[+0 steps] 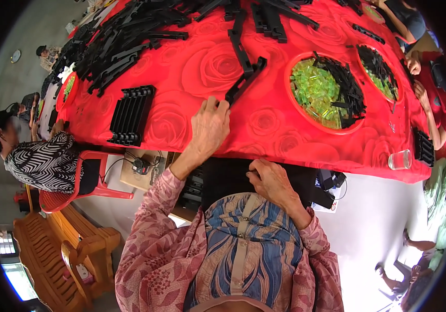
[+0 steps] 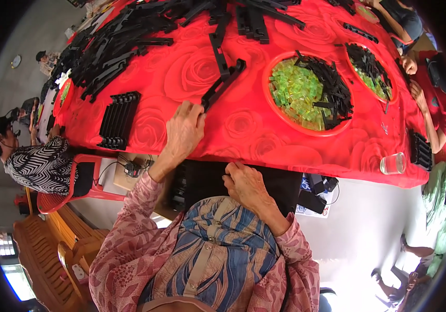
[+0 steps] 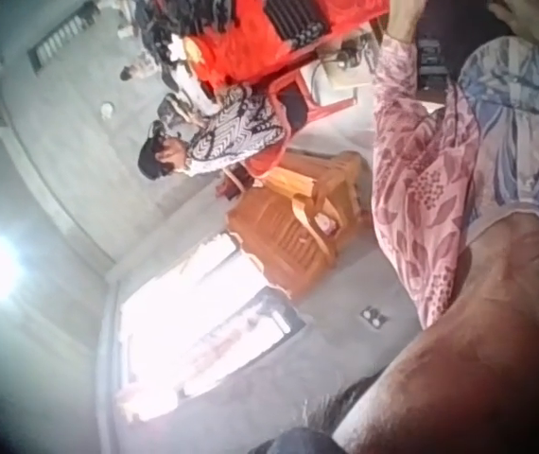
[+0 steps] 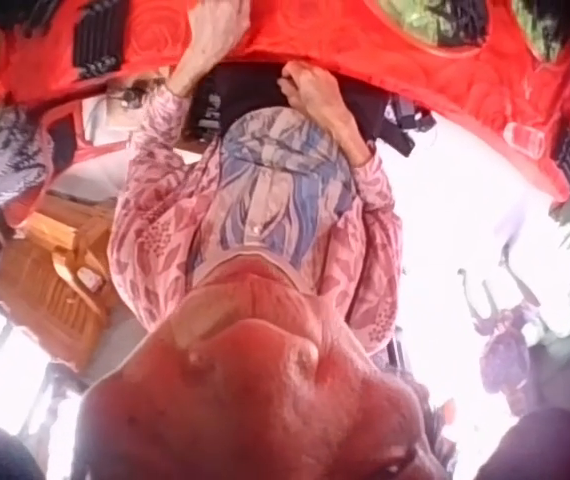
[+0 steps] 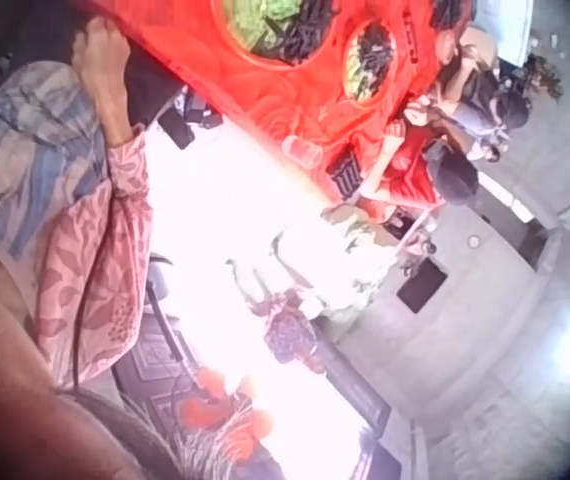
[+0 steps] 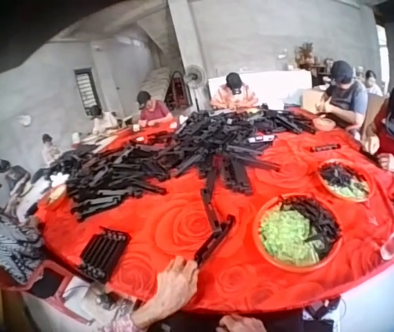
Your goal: The person assembles black plastic components by hand, inserting small green plastic inserts into a black plastic frame.
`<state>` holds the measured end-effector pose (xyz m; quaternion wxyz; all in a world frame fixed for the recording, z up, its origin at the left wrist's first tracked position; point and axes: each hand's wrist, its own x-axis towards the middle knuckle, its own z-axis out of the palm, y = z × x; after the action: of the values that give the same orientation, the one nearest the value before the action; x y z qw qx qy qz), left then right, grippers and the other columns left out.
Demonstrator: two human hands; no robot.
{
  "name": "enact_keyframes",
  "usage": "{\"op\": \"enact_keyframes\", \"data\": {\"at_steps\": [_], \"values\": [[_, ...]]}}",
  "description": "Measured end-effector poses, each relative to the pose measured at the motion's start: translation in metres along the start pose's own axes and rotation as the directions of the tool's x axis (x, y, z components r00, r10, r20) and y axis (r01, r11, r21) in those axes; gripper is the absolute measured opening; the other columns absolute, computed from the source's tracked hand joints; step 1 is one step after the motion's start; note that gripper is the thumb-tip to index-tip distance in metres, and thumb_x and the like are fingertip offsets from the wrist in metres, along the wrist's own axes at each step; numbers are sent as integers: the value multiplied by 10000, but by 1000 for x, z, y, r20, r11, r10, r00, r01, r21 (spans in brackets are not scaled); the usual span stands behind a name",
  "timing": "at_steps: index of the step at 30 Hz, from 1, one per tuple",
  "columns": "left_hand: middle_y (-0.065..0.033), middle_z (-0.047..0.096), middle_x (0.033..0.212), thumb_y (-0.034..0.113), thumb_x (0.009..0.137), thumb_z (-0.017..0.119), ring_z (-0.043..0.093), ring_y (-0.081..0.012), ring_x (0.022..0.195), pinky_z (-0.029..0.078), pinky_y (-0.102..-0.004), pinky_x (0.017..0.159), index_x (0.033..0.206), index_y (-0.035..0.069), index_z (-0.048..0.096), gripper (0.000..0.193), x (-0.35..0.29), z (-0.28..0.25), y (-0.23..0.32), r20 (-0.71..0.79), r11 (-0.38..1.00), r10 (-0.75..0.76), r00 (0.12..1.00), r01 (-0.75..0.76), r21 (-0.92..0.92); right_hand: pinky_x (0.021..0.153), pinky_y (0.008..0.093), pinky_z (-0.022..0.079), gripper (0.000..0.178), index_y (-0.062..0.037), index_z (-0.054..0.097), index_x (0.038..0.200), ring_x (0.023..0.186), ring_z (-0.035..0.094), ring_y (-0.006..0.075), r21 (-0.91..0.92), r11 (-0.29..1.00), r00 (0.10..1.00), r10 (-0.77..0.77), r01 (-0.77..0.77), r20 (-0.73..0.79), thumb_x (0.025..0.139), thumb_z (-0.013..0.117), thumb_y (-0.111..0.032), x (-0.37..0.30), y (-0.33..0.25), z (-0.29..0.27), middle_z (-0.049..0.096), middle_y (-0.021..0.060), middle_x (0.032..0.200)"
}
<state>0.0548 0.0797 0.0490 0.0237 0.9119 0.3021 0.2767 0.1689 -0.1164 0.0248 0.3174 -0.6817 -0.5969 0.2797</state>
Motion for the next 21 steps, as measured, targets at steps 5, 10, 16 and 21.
{"op": "enact_keyframes", "data": {"at_steps": [5,10,16,21], "values": [[-142,534,904,120,866,659,618,-333,784,520,-432,564,958,57,575,139,-40,-10,22,30,999,-6,1000,7,-44,715,459,500,188,-20,618,963,798,643,375,-39,999,999,24,-22,47,850,690,-152,0,-2,0,652,179,882],[-145,558,873,120,852,689,630,-333,727,510,-416,541,1071,26,561,271,-54,-19,48,58,996,-21,998,26,-89,723,454,504,178,-14,623,954,822,649,379,-35,999,999,28,-27,20,845,680,-143,0,-1,0,654,190,889],[-117,557,833,136,829,707,632,-292,673,500,-391,495,1059,15,549,304,-66,-17,55,19,988,-67,998,69,-137,688,504,503,171,-5,590,940,813,639,425,-73,997,1000,-9,9,0,844,646,-136,4,9,-2,641,212,895],[-136,622,905,168,818,768,647,-335,722,515,-404,547,1052,23,602,322,-66,-22,52,48,963,-173,984,179,-200,679,469,507,164,-10,603,956,788,651,395,22,999,998,51,-50,-45,848,679,-107,4,3,-11,655,187,854]]}}
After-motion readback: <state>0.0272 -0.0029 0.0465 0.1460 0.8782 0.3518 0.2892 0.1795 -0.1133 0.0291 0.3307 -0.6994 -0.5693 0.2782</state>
